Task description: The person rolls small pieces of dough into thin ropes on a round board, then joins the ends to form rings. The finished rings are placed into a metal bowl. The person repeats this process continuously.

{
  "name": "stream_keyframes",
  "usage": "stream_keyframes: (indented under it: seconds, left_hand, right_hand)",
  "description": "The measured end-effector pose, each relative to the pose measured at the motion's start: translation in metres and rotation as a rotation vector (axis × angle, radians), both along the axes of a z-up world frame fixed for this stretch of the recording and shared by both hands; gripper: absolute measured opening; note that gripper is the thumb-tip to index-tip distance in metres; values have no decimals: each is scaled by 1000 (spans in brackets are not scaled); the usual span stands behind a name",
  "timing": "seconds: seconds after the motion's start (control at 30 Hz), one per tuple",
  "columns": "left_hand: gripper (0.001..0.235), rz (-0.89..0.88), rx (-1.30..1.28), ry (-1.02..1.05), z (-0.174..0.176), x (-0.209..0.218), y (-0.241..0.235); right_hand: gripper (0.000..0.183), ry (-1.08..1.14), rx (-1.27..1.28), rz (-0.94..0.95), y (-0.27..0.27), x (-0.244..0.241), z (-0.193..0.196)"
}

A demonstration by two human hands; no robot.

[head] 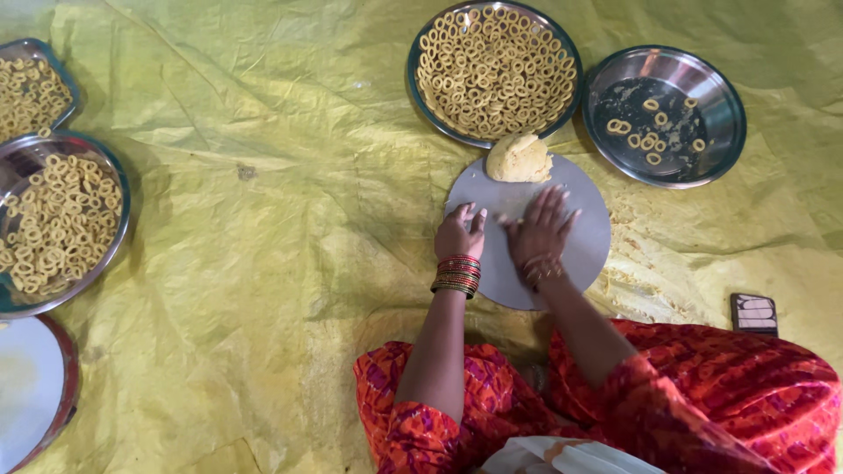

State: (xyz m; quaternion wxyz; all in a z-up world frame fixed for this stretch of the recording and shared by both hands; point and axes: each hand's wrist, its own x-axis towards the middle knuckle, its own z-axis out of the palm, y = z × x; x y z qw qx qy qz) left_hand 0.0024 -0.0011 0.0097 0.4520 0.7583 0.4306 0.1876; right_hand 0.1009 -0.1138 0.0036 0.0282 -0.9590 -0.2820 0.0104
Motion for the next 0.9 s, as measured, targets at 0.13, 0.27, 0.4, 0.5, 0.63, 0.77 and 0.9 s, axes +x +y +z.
stream_keyframes:
  seconds: [0.13,0.27,0.4,0.5,0.63,0.77,0.9]
  left_hand:
    - [39,-13,-47,17,1,0,-2]
    - [38,-3,3,26,-3,-3,-1]
    - [34,2,28,-7,-6,-4,0]
    - [33,-25,-16,54,-5,-1,2]
    - [33,-38,6,45,-9,-2,0]
    - [33,-28,23,29,-14,-2,2]
    - [32,-25,42,9,-17,-2,-2]
  right_hand:
    - [103,-33,-129,318,-28,-78,-12]
    - [79,109,195,423,-56,-108,-5]
    - [45,51,207,208,-85,-88,11]
    - [27,63,141,137,-99,-67,13]
    - [34,144,-72,81,-110,-34,4]
    - [58,-12,92,309,-107,-41,-5]
    - [99,110,-50,433,-91,-77,-8]
